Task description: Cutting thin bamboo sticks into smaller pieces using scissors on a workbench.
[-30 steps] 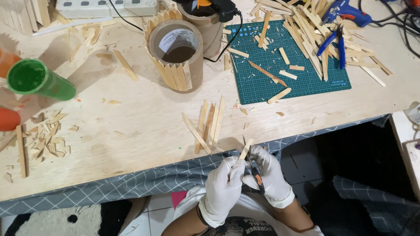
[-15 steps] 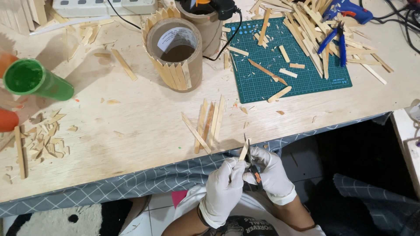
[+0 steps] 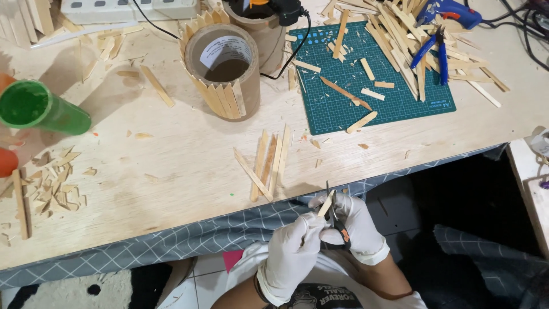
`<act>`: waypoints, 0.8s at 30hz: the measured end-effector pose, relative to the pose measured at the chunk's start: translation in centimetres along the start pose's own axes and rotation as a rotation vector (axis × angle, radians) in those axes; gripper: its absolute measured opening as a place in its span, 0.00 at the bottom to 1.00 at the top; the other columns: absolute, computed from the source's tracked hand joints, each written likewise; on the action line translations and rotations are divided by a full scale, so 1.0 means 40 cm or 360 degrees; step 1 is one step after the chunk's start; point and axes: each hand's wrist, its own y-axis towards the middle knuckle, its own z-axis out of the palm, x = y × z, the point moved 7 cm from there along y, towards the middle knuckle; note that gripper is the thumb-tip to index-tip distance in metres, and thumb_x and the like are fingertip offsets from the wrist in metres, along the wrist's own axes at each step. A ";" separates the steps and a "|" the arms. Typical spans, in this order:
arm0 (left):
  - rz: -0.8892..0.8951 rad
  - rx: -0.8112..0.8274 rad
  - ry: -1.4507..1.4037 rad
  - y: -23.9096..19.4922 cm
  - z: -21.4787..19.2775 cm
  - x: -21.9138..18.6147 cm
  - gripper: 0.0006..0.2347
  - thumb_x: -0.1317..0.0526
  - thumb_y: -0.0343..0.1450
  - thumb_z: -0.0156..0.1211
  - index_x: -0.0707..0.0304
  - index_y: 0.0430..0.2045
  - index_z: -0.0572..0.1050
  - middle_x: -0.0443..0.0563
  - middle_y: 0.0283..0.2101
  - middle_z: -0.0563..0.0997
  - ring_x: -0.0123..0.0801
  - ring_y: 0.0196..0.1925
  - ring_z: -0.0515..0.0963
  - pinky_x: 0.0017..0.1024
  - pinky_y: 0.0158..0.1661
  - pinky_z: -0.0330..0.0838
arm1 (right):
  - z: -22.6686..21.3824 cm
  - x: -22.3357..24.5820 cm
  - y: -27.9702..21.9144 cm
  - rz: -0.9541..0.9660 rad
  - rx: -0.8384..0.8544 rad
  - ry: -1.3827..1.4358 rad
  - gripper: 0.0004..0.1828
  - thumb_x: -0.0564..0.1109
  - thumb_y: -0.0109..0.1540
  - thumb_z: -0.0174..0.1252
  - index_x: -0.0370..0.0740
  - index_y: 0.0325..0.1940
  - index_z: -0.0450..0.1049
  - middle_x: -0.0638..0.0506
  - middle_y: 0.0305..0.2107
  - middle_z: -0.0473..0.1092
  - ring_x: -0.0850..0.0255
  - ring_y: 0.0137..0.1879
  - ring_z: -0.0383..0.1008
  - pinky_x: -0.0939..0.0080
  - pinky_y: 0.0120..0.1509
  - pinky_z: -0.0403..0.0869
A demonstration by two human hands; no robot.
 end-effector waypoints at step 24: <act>-0.0008 -0.0413 0.1353 0.197 -0.184 0.014 0.13 0.52 0.68 0.64 0.52 0.43 0.81 0.52 0.39 0.84 0.48 0.45 0.81 0.45 0.47 0.70 | -0.200 0.145 0.027 -0.0018 -0.0885 -0.0108 0.24 0.26 0.52 0.65 0.38 0.50 0.73 0.42 0.27 0.77 0.53 0.35 0.82 0.54 0.50 0.80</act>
